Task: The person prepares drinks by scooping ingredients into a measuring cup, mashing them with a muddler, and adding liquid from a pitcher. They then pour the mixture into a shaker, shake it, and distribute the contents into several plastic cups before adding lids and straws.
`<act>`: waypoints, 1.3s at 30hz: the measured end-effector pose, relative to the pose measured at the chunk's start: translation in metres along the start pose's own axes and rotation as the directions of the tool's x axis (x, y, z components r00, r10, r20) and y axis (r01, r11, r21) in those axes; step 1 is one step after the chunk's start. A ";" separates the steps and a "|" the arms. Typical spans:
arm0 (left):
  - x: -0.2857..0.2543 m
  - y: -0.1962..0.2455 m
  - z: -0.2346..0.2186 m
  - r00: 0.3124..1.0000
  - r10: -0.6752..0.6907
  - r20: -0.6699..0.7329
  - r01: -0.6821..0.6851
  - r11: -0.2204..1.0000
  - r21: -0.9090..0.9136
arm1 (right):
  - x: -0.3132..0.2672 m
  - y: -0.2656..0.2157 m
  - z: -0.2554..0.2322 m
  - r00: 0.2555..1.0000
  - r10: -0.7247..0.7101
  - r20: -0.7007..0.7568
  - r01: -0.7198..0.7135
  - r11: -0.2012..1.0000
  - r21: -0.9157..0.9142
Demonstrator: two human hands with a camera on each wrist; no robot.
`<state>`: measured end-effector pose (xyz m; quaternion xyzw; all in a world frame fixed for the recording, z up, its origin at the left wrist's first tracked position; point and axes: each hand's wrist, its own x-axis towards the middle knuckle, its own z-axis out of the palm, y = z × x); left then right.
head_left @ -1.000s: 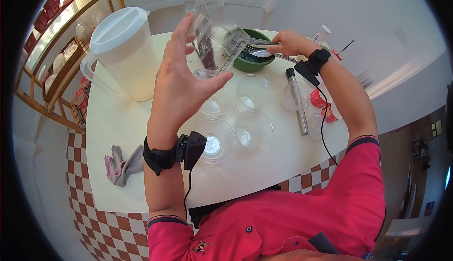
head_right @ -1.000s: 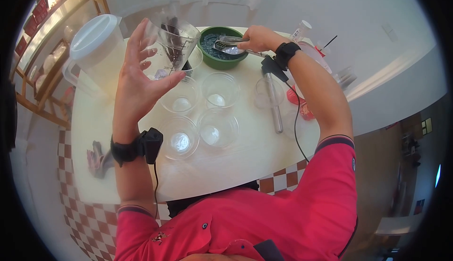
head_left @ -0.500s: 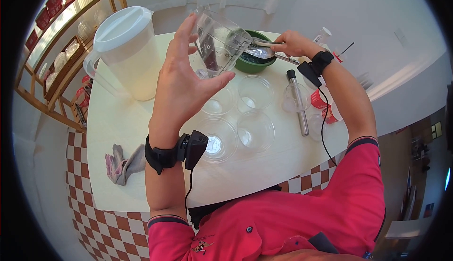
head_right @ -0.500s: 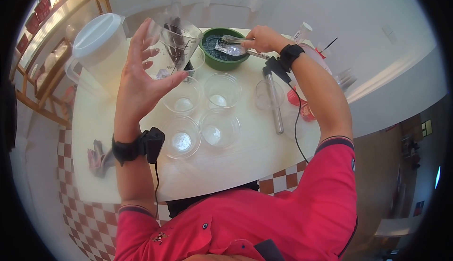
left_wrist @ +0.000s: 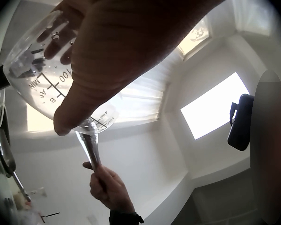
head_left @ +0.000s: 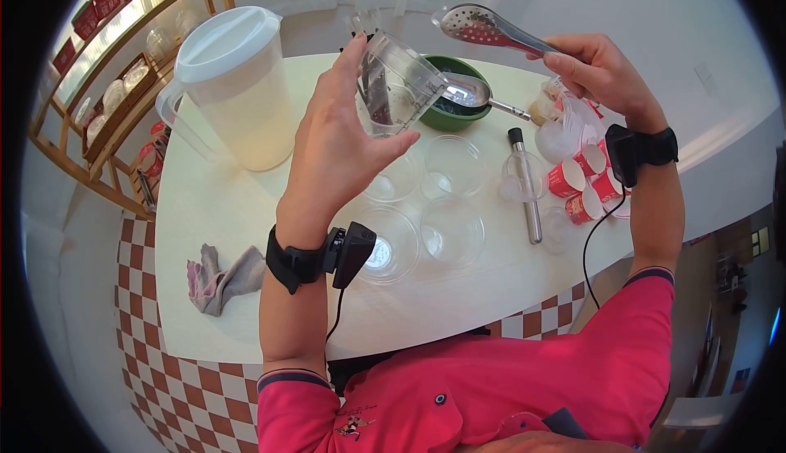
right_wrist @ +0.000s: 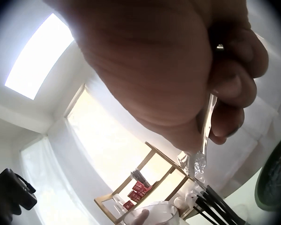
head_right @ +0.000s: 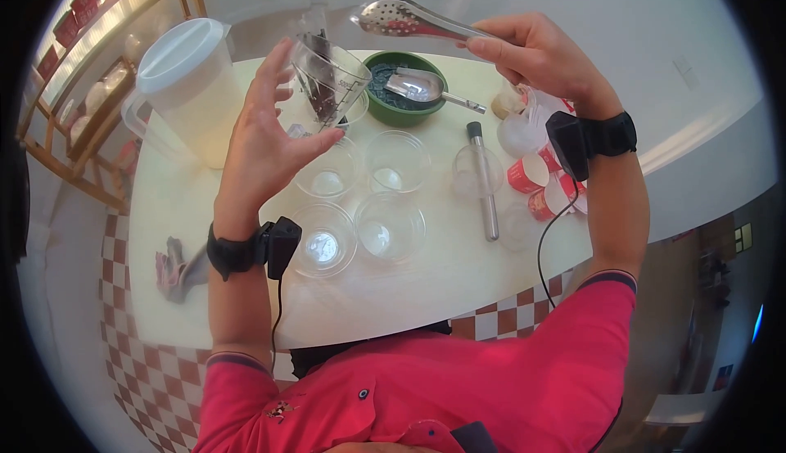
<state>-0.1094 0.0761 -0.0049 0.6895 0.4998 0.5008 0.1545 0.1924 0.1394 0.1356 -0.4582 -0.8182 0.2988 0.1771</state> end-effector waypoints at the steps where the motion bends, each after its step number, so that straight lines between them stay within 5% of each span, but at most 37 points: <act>1: 0.000 0.001 0.000 1.000 -0.003 0.004 0.003 1.000 -0.006 | -0.004 -0.005 0.006 1.000 -0.020 0.000 0.020 0.999 -0.030; 9: -0.002 0.002 -0.003 1.000 -0.018 -0.017 0.017 0.998 -0.061 | -0.014 -0.020 0.018 0.990 -0.122 -0.076 0.113 0.987 -0.116; 20: 0.000 0.010 -0.006 0.986 -0.041 -0.159 -0.004 0.962 -0.272 | -0.078 0.026 -0.016 0.920 0.037 -0.389 -0.037 0.999 0.005; 26: 0.003 0.015 -0.014 0.971 -0.148 -0.186 -0.027 0.707 -0.707 | -0.131 0.072 0.001 0.858 0.220 -0.464 -0.105 0.960 0.260; 32: 0.002 0.019 -0.018 0.961 -0.223 -0.161 -0.020 0.526 -0.850 | -0.143 0.104 -0.005 0.866 0.247 -0.435 -0.127 0.949 0.287; 39: -0.007 0.026 -0.018 0.975 -0.109 -0.192 -0.053 0.728 -0.684 | -0.134 0.130 -0.025 0.855 0.253 -0.453 -0.278 0.961 0.012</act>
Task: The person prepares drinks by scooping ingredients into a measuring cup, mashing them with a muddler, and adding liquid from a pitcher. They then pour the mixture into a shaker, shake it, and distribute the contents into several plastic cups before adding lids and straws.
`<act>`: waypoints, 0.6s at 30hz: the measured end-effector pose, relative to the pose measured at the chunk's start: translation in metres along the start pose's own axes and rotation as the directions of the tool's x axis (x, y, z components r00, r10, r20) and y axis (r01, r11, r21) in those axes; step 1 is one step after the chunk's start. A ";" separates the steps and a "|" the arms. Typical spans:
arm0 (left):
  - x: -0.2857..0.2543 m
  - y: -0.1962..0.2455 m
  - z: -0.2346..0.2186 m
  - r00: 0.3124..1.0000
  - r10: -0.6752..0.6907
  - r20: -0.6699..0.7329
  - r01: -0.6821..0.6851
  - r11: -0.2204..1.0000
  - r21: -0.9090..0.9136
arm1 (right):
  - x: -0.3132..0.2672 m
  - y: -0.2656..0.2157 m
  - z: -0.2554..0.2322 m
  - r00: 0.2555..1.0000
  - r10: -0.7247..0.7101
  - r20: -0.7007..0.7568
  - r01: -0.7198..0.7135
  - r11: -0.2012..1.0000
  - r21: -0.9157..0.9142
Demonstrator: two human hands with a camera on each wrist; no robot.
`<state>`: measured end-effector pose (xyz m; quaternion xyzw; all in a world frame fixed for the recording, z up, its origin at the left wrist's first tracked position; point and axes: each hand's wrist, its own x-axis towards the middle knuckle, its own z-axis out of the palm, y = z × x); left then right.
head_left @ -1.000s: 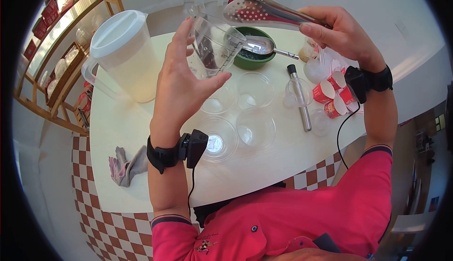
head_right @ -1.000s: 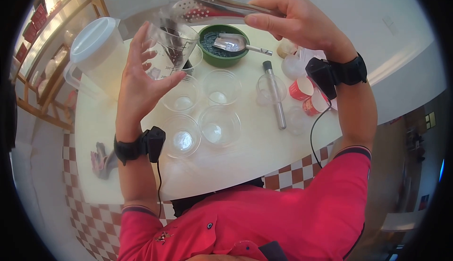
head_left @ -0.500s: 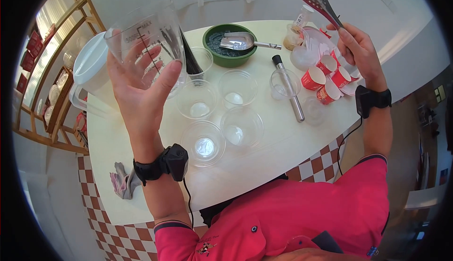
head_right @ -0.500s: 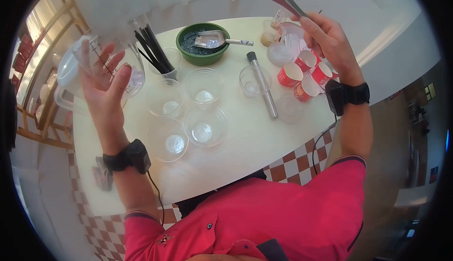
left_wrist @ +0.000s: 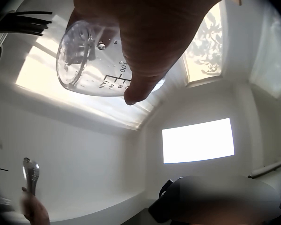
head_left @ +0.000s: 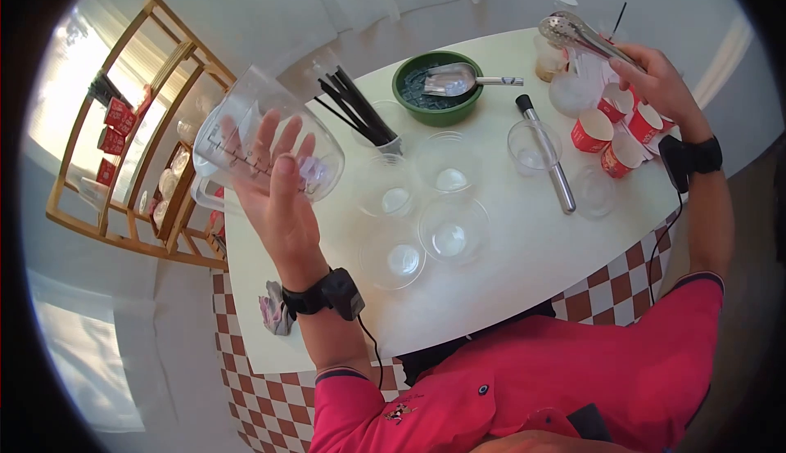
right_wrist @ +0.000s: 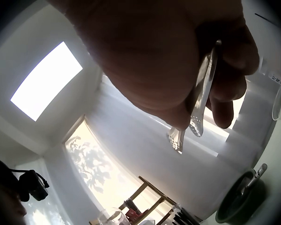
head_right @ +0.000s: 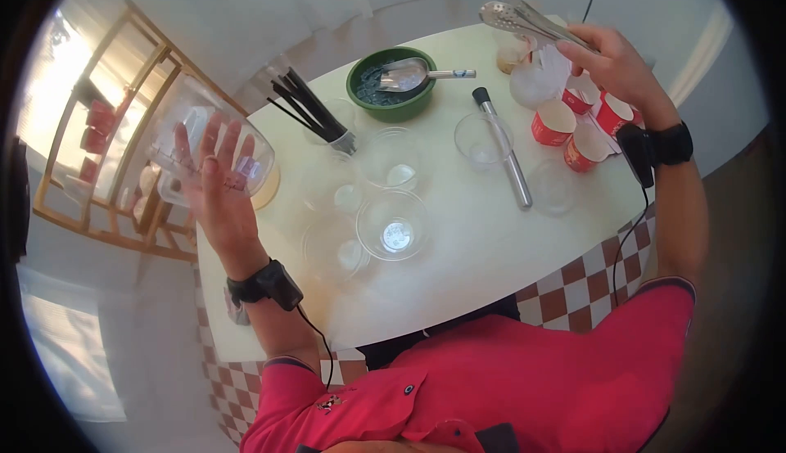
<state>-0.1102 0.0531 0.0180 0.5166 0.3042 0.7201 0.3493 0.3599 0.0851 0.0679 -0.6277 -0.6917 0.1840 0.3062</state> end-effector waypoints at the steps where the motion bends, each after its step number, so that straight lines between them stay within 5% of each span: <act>1: -0.002 -0.002 0.000 0.998 0.043 0.046 -0.047 0.995 0.082 | 0.008 0.014 -0.008 0.999 -0.002 0.037 0.005 0.997 -0.080; 3: -0.001 -0.009 0.018 0.989 0.060 0.132 -0.073 0.993 0.096 | 0.010 0.050 -0.021 0.999 -0.031 0.016 0.032 0.995 -0.099; 5: -0.019 0.000 0.014 0.981 0.092 0.170 -0.133 0.959 0.252 | 0.052 0.036 -0.027 0.983 0.126 0.131 -0.078 0.943 -0.322; 9: -0.032 0.005 0.035 0.967 0.067 0.246 -0.161 0.908 0.387 | 0.100 0.064 -0.029 0.948 0.247 0.203 -0.157 0.913 -0.378; 10: -0.035 0.007 0.042 0.987 0.054 0.151 -0.117 0.889 0.443 | 0.110 0.064 -0.026 0.926 0.296 0.235 -0.184 0.897 -0.403; 18: -0.058 0.016 0.041 0.994 0.004 0.106 -0.070 0.774 0.629 | 0.172 0.075 0.003 0.863 0.399 0.309 -0.171 0.808 -0.565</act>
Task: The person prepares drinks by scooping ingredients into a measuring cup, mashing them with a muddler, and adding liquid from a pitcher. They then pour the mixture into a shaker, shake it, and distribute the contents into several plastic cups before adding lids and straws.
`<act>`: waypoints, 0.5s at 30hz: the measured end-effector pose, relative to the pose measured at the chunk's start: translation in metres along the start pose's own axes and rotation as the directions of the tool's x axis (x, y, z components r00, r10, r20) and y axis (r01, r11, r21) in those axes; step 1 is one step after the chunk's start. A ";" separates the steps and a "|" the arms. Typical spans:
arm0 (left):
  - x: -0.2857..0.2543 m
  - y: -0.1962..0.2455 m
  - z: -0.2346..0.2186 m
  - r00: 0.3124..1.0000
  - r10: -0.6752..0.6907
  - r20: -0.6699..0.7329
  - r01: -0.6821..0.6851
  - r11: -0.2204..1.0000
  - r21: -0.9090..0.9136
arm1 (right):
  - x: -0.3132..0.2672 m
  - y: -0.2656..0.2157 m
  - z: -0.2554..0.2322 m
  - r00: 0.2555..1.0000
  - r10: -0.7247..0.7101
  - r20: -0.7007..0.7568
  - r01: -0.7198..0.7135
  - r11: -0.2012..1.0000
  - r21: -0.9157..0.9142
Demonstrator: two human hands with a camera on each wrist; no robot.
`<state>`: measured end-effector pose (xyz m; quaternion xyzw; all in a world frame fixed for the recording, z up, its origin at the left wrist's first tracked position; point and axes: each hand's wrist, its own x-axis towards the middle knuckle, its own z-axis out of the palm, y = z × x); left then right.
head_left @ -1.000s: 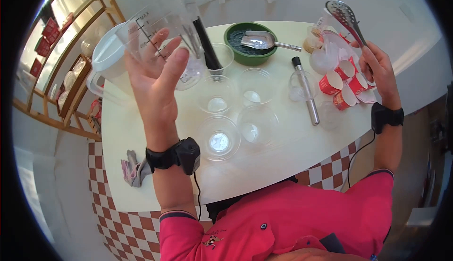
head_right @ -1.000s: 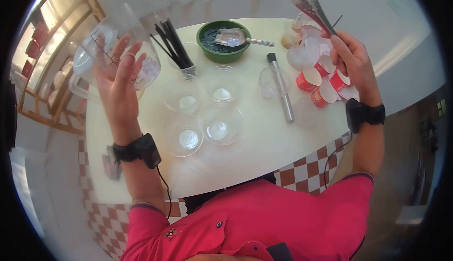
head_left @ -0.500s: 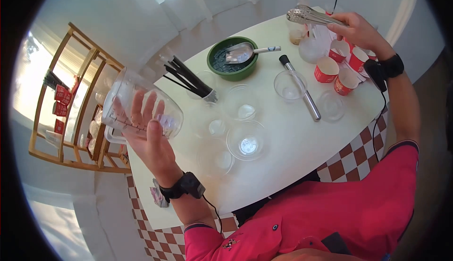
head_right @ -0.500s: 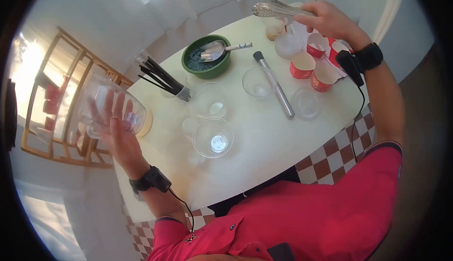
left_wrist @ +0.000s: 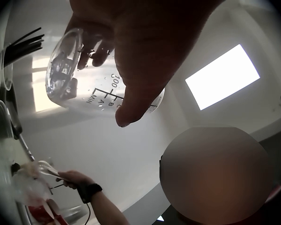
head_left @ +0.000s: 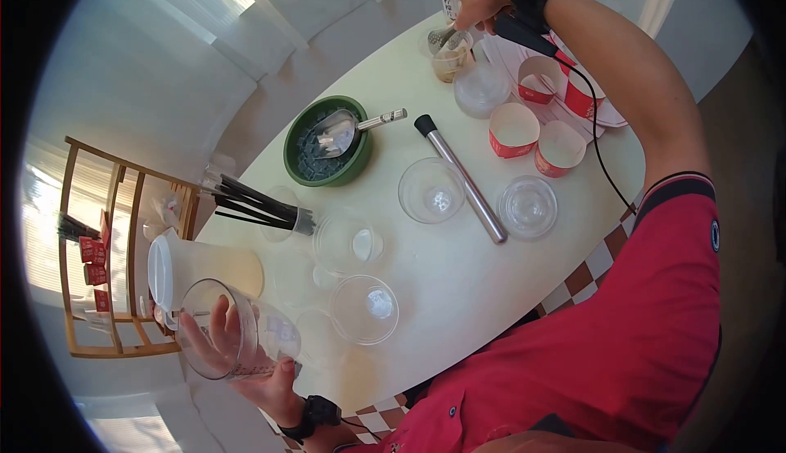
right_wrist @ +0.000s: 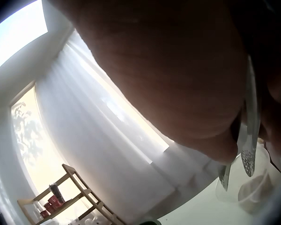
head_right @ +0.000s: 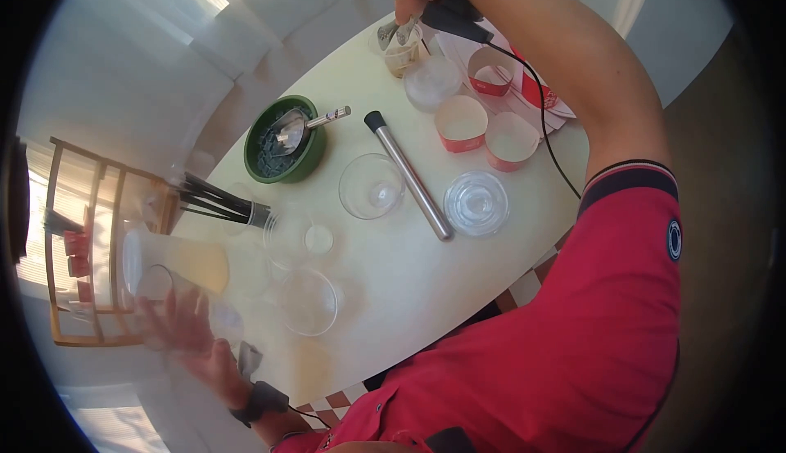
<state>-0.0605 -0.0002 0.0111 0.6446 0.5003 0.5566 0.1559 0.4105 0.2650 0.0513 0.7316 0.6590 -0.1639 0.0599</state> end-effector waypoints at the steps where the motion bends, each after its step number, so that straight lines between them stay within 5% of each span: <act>1: -0.001 0.002 0.000 1.000 -0.011 0.001 0.011 1.000 0.010 | 0.032 0.012 0.005 0.993 -0.019 0.118 0.012 0.998 0.063; 3: -0.003 0.002 -0.001 1.000 -0.025 0.000 0.025 0.999 0.031 | 0.103 0.040 0.018 0.937 -0.075 0.340 0.011 0.982 0.187; 6: -0.006 -0.002 -0.005 1.000 -0.024 -0.009 0.024 0.997 0.071 | 0.039 -0.003 0.001 0.995 -0.053 0.082 0.063 0.990 -0.128; 9: -0.009 -0.004 -0.007 1.000 -0.024 -0.019 0.026 0.994 0.109 | 0.059 0.017 0.006 0.992 -0.086 0.097 0.081 0.995 0.058; 12: -0.010 -0.003 -0.006 0.999 -0.044 -0.028 0.047 0.991 0.123 | 0.036 -0.002 -0.006 0.987 0.012 0.163 0.000 0.997 -0.075; 15: -0.012 -0.003 -0.004 0.997 -0.059 -0.040 0.063 0.990 0.130 | 0.036 -0.002 -0.007 0.995 -0.039 0.089 0.052 0.987 -0.150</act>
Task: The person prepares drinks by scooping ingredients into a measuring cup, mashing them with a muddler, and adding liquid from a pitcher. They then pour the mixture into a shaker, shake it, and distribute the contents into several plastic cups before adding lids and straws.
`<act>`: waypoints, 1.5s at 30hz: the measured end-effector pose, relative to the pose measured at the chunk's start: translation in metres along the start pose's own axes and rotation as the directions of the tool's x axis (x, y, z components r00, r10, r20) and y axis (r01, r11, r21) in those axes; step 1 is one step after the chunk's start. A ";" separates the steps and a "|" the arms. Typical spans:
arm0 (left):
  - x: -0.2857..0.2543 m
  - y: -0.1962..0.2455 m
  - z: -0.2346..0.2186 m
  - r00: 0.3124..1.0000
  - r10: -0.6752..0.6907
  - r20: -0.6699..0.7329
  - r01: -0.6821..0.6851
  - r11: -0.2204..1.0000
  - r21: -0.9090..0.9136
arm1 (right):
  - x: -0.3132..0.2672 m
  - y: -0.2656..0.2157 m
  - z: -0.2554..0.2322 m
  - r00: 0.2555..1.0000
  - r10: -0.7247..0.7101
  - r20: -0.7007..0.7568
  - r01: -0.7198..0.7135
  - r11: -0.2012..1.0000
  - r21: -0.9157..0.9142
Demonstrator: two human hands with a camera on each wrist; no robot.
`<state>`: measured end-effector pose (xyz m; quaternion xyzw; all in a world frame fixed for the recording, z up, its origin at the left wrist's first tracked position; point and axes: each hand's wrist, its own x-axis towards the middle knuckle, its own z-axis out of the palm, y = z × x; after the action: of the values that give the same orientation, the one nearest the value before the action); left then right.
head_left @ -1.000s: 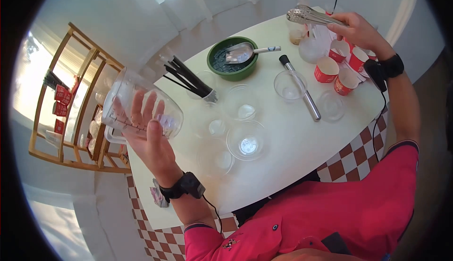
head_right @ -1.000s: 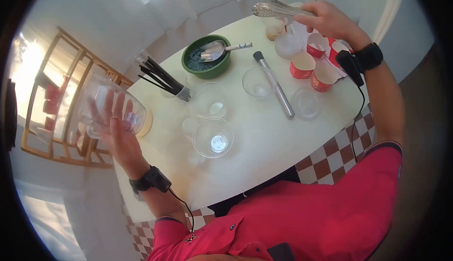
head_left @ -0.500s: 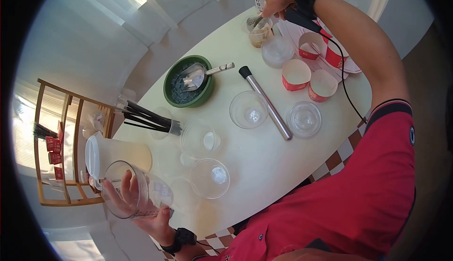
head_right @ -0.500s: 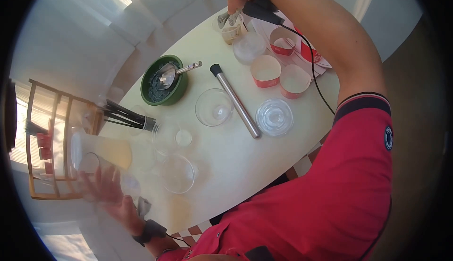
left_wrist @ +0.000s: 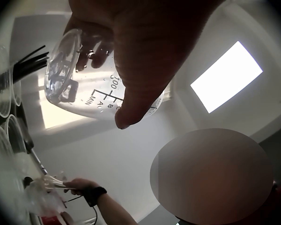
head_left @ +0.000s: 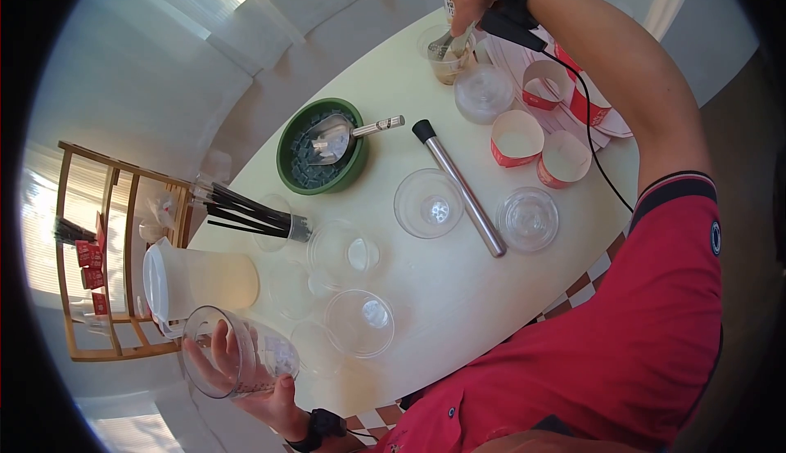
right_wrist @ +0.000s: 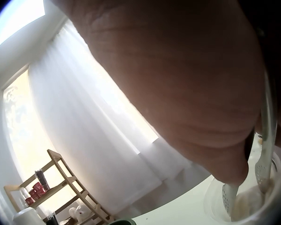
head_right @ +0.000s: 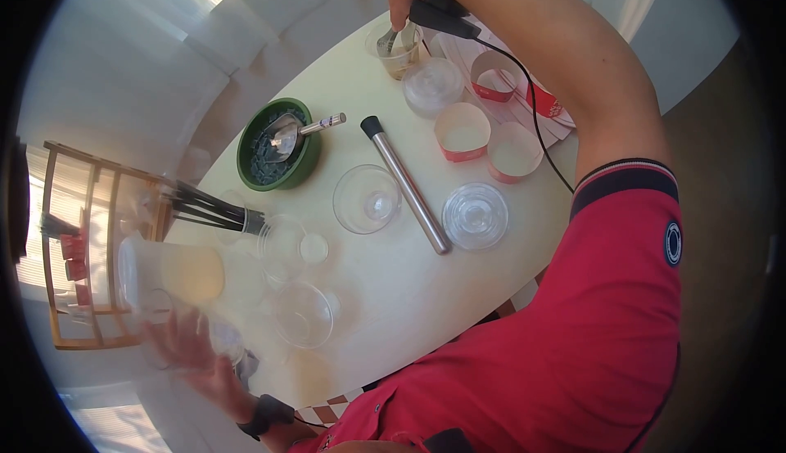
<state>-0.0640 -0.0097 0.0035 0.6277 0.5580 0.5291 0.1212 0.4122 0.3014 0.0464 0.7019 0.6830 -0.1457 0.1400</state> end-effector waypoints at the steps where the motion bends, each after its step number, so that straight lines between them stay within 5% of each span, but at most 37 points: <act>1: 0.000 -0.001 0.001 1.000 -0.002 -0.003 0.002 1.000 0.002 | 0.004 0.002 -0.001 0.999 0.011 0.042 -0.013 0.998 0.057; 6: 0.000 0.001 0.002 1.000 -0.014 -0.021 0.014 1.000 0.018 | 0.033 0.039 0.002 0.982 -0.041 0.183 -0.045 0.896 0.442; 9: 0.000 0.000 -0.001 1.000 -0.013 -0.024 0.014 0.999 0.032 | 0.001 0.024 -0.016 0.986 0.036 0.164 -0.076 0.967 0.245; 15: -0.004 -0.003 -0.003 0.999 -0.021 -0.030 0.021 1.000 0.001 | 0.022 0.051 -0.007 0.970 -0.088 0.228 -0.004 0.927 0.374; 18: -0.005 -0.003 -0.005 0.999 -0.033 -0.029 0.033 0.999 -0.015 | 0.007 0.036 -0.008 0.977 -0.004 0.211 -0.062 0.951 0.304; 21: -0.007 -0.001 -0.006 0.999 -0.040 -0.031 0.039 0.999 -0.029 | 0.007 0.032 0.000 0.991 -0.052 0.122 0.027 0.980 0.199; 30: -0.010 -0.003 -0.012 0.999 -0.050 -0.017 0.049 0.998 -0.037 | 0.017 0.041 0.015 0.978 -0.179 0.108 0.140 0.945 0.296; 35: -0.006 0.000 -0.008 0.998 -0.056 -0.001 0.056 0.995 -0.085 | -0.002 0.038 0.009 0.988 -0.135 0.076 0.108 0.952 0.288; 45: 0.026 0.022 0.035 0.971 -0.017 0.238 0.096 0.941 -0.325 | -0.026 0.051 0.008 0.990 -0.140 -0.033 0.142 0.913 0.382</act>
<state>-0.0277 0.0195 0.0191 0.6392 0.4601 0.5352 0.3055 0.4623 0.2732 0.0494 0.6648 0.6907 -0.2842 -0.0124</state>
